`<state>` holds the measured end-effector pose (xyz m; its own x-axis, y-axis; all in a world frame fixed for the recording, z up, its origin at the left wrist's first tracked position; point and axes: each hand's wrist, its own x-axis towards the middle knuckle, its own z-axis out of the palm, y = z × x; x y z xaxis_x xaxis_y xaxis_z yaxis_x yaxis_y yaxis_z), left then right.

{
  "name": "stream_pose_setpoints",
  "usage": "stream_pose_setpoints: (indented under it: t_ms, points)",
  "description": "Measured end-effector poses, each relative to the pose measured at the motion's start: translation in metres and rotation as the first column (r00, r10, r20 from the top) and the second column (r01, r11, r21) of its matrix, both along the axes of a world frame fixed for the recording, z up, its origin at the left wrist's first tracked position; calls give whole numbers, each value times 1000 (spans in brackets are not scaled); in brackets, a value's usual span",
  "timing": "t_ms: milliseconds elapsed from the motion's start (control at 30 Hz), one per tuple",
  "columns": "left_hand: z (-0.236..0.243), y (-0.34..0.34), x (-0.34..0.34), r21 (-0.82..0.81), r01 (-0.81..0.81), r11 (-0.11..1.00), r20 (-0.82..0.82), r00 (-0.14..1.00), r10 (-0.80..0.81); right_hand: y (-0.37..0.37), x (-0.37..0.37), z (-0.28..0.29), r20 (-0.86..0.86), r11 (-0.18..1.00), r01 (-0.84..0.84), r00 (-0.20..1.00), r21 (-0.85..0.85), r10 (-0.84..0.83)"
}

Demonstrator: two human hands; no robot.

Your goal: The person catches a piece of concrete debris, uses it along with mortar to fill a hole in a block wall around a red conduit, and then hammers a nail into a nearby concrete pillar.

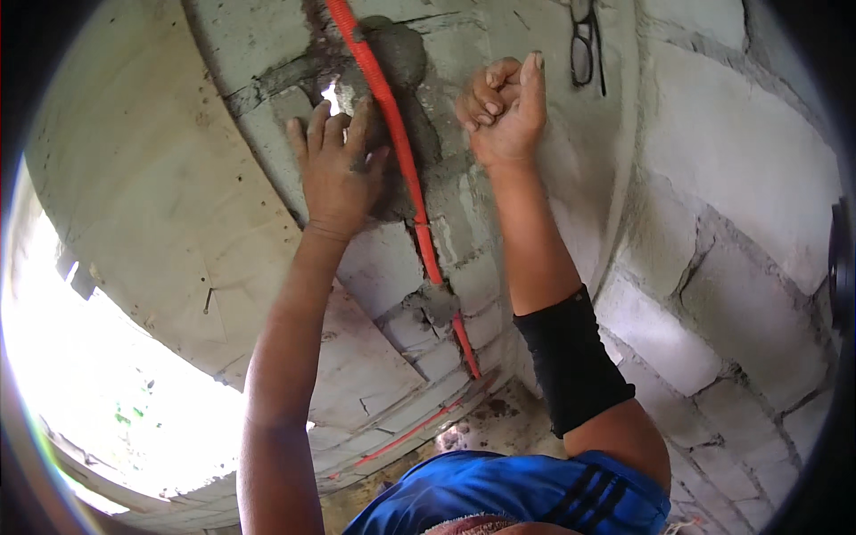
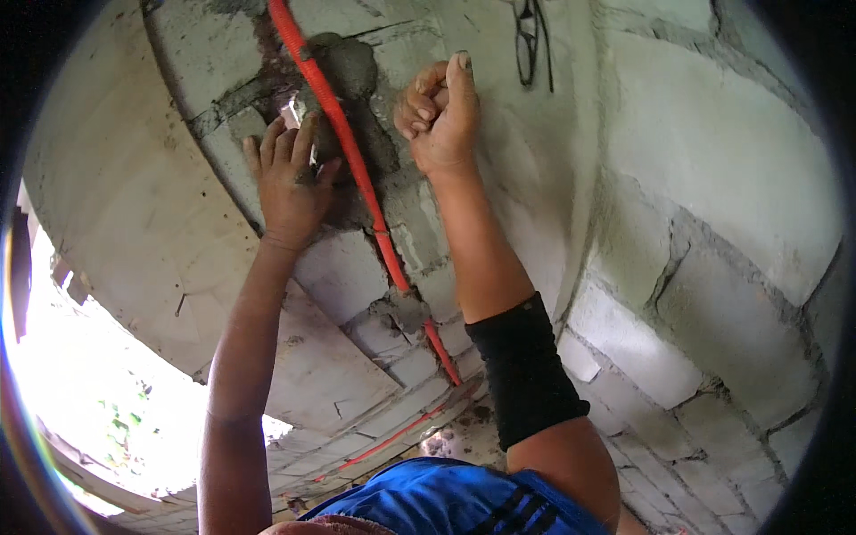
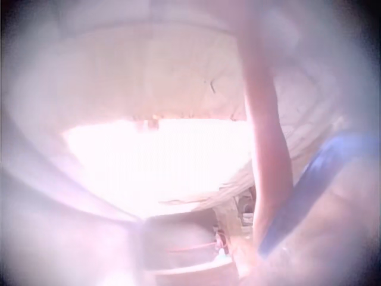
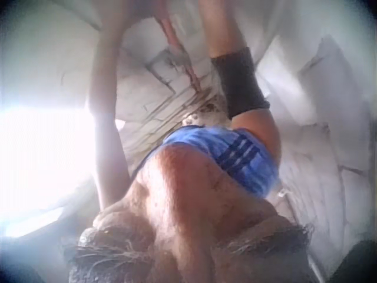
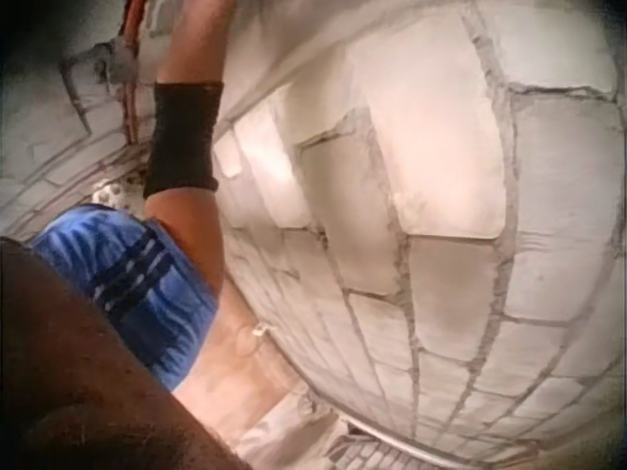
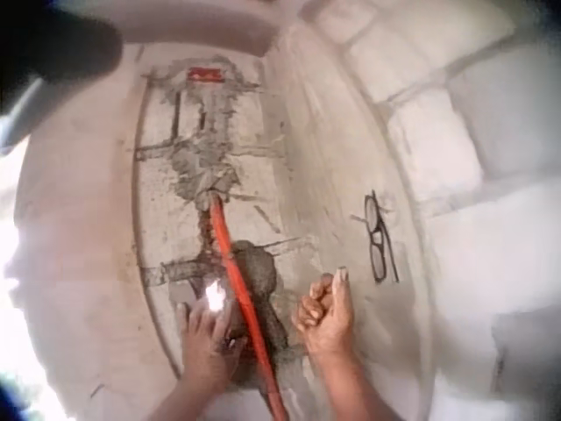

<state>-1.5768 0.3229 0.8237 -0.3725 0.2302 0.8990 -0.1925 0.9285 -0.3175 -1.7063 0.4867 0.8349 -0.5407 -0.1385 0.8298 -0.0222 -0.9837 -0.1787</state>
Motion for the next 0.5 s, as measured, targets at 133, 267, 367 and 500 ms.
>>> stream_pose_setpoints:
  t_ms: [133,267,367,500]
  points:
    - [2,-1,0,-58,-87,995,-2,996,87,27,-6,-25,78,998,59,995,27,-61]
    - [2,1,0,-67,-113,991,-24,993,112,35,-7,-50,144,991,23,989,135,-42]
    - [4,4,-2,-62,-122,991,-51,992,119,35,-5,-67,181,972,19,982,234,-63]
    - [9,12,-2,-67,-251,966,-119,963,242,24,4,-77,177,950,-15,983,311,-43]
